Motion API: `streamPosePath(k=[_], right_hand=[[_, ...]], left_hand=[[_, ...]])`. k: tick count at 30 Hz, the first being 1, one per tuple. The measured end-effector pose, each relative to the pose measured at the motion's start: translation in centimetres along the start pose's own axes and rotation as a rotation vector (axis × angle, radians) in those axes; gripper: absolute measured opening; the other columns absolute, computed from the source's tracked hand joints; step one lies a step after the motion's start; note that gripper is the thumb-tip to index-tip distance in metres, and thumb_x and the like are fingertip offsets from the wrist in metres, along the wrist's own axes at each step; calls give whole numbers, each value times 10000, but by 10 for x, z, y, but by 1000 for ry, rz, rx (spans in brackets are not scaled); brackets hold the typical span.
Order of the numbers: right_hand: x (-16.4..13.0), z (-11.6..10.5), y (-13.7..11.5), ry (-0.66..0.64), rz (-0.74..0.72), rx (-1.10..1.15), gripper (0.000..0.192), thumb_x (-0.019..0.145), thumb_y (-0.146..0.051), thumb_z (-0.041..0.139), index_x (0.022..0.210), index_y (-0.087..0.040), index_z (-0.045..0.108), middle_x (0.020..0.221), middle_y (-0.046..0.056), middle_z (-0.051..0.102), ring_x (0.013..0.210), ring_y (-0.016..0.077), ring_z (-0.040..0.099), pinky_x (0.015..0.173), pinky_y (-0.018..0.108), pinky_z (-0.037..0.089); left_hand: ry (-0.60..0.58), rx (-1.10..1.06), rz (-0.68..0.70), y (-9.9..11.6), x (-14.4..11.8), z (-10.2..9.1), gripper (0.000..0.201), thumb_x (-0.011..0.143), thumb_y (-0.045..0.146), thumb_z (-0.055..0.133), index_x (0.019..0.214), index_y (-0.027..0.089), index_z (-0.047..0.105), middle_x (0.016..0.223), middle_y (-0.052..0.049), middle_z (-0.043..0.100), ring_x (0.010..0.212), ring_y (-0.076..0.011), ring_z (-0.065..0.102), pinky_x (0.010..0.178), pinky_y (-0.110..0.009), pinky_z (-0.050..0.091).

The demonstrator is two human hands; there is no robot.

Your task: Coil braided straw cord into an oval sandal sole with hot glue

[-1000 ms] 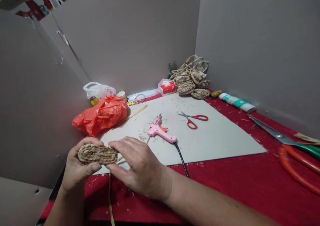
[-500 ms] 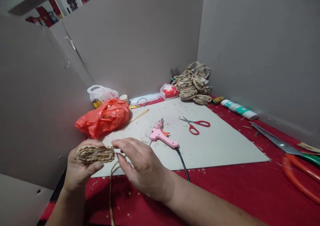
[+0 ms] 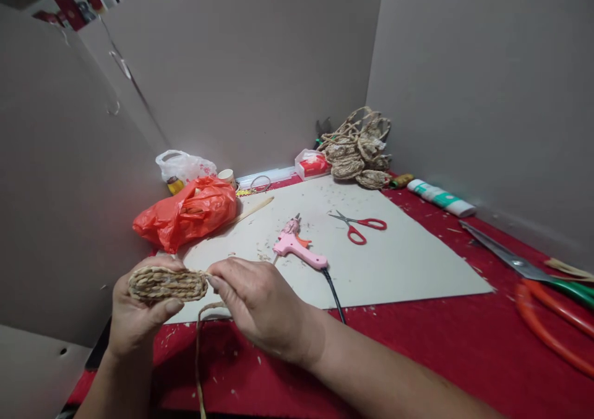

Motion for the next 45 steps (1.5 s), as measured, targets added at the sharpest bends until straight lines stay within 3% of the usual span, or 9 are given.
streamPosePath(k=[4,11,14,20,27,30,39,42,45], right_hand=[[2,-1,1,-23,21,31,158,940,-133,443,933,-151,600,768,34,666,640,110,608,608,210,476],[2,-1,2,-2,63,133,192,920,-136,459,1030,-161,615,881,59,701,783,139,658,724,234,499],[0,3,6,-18,150,197,172,913,-178,479,988,-138,629,720,24,649,618,115,590,614,221,469],[-4,13,19,-68,522,525,238,912,-337,507,906,-133,630,523,-51,490,463,77,433,466,195,367],[-9,28,19,-118,618,706,380,878,-497,547,711,-156,555,513,-53,483,454,64,409,467,183,354],[-12,33,24,-115,671,802,381,857,-508,578,715,-155,559,507,-56,506,427,57,412,451,174,364],[-9,37,36,-76,706,986,370,853,-496,587,746,-145,534,523,-65,537,364,23,409,404,145,328],[-6,34,45,-22,667,959,353,862,-492,566,790,-149,527,516,-75,524,347,23,386,390,148,315],[-1,25,58,48,626,914,344,866,-493,541,808,-156,510,517,-80,509,349,32,376,381,157,317]], left_hand=[[24,-20,-15,-1,0,-1,336,629,206,809,943,153,701,840,-65,710,706,-181,687,661,-246,568],[131,13,50,1,0,-4,314,675,161,774,976,168,685,868,-47,721,747,-164,692,710,-239,572],[154,144,132,7,-3,-2,326,673,122,767,983,171,681,899,-46,720,783,-168,692,733,-244,568],[219,347,346,19,-12,5,380,690,96,746,1044,194,646,907,-35,709,795,-162,682,720,-253,560],[266,508,575,22,-22,16,526,684,45,731,1163,216,597,908,-35,688,809,-165,653,732,-278,537],[247,523,644,21,-23,20,611,675,-7,710,1221,221,556,924,-35,682,829,-168,643,747,-291,526],[176,561,639,5,-16,24,609,714,10,661,1254,231,489,1008,-74,619,918,-198,610,800,-356,520],[63,632,651,4,-11,34,630,742,21,621,1313,219,442,1078,-110,621,979,-216,606,847,-382,502],[-67,673,523,7,1,38,626,772,65,599,1353,214,419,1210,-136,596,1105,-245,569,941,-429,459]])
Point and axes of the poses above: each hand's wrist, its own x-axis towards the middle knuckle, its own z-axis out of the palm, y = z × x, the point moved 6 cm from there along x, towards the middle knuckle
